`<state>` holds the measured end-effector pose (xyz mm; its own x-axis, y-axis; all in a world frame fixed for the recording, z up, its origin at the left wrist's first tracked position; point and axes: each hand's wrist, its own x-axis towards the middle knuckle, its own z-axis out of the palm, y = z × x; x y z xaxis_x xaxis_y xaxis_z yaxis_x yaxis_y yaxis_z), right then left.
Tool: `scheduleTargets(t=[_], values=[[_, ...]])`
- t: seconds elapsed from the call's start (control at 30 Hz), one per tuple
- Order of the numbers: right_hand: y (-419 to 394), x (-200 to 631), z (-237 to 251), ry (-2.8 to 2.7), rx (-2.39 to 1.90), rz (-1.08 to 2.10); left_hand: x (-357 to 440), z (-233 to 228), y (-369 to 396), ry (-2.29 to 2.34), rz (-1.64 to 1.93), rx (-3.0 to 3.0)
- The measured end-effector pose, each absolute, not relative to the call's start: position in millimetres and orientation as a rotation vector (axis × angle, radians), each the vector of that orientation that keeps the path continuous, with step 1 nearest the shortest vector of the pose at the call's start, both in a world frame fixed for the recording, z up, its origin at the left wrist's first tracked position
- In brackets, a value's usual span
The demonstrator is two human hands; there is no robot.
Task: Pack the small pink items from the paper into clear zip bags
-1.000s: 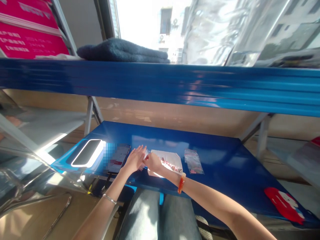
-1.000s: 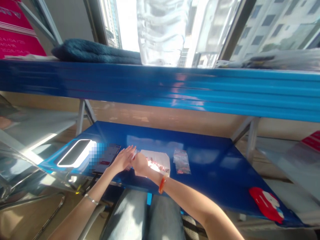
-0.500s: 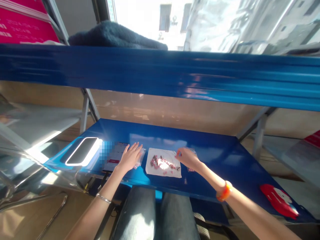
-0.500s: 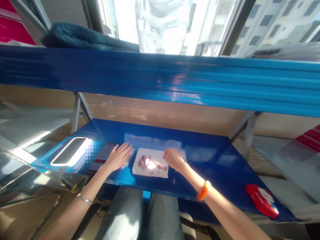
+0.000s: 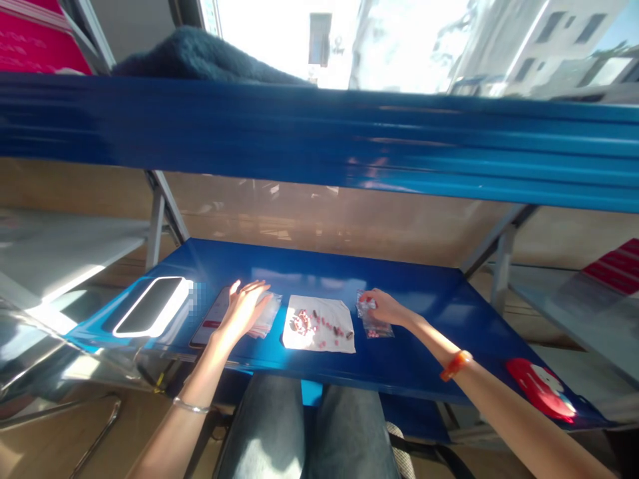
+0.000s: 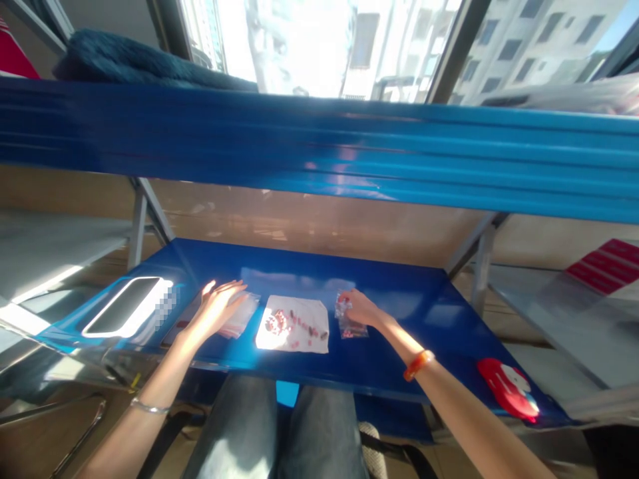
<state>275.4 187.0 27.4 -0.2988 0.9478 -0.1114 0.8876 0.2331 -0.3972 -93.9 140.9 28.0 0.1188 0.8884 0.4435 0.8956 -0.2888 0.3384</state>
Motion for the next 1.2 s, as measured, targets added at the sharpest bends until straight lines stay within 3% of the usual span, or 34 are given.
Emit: scheduleTargets(t=[0.27, 0.47, 0.57, 0.83, 1.0, 1.2], values=[[199.5, 279.2, 44.0, -2.286, -1.809, 0.790, -56.4, 42.4, 115.4, -1.880, -1.116, -2.457], [185.3, 299.6, 94.8, -2.217, -1.733, 1.458, -19.3, 62.9, 96.8, -1.795, -1.345, -2.628], [168.3, 301.0, 122.3, -2.125, -1.678, 1.630, 1.1, 78.0, 89.0, -1.719, -1.499, -2.747], [122.5, 256.4, 158.3, -1.787, -1.289, 1.829, 49.2, 114.1, 77.3, -1.690, -1.600, -3.143], [96.8, 228.2, 150.1, -1.620, -0.958, 1.924, 41.2, 110.3, 71.5, -1.512, -1.804, -3.212], [76.9, 206.8, 135.2, -1.511, -0.913, 1.971, 12.8, 110.7, 52.2, -1.699, -1.879, -3.110]])
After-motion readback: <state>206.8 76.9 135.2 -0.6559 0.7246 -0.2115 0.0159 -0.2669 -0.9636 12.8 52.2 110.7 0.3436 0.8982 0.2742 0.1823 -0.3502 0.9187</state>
